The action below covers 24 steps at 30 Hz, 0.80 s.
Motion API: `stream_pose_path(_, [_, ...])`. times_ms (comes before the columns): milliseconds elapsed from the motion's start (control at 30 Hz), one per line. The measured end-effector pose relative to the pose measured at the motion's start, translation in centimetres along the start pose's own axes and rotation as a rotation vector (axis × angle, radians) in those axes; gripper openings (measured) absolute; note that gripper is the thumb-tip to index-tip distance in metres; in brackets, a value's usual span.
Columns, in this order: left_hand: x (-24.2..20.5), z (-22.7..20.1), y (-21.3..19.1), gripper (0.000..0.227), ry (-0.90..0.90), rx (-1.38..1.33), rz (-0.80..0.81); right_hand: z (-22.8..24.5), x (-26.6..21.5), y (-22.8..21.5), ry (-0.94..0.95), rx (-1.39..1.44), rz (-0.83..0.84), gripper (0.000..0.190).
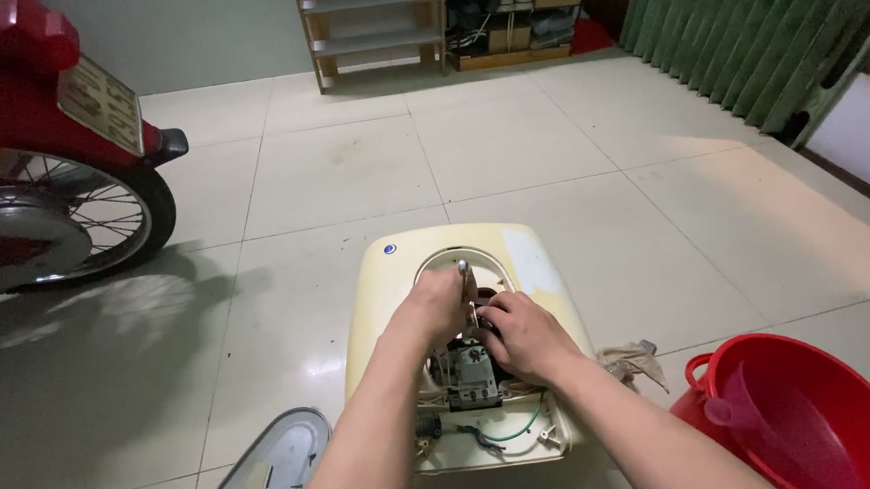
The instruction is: Loosening and removing internal nuts and bolts from an appliance using a wrench.
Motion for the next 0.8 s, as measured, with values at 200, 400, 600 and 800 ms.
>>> stream_pose_path(200, [-0.1, -0.7, 0.0, 0.025, -0.003, 0.013, -0.001, -0.5, 0.0, 0.6, 0.001, -0.021, 0.021, 0.029])
stream_pose_path(400, [0.3, -1.6, 1.0, 0.028, 0.069, 0.076, -0.015, 0.0, 0.0, -0.1, 0.038, 0.018, 0.069, 0.031])
stream_pose_path(600, [1.2, -0.3, 1.6, 0.03, 0.006, 0.013, -0.042, -0.2, 0.1, -0.1, 0.072, 0.045, 0.06, 0.033])
stream_pose_path(800, [0.2, 0.0, 0.9, 0.033, -0.1, -0.095, -0.037, -2.5, 1.2, 1.7, 0.207, 0.146, 0.155, 0.042])
Point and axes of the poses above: each hand's wrist, its own x-axis towards the middle knuckle, its own y-axis out of the palm, z = x × y, the point moved 9 cm from there along x, towards the middle knuckle, and after that the axes turned 2 degrees about -y, right-handed, at the moved point
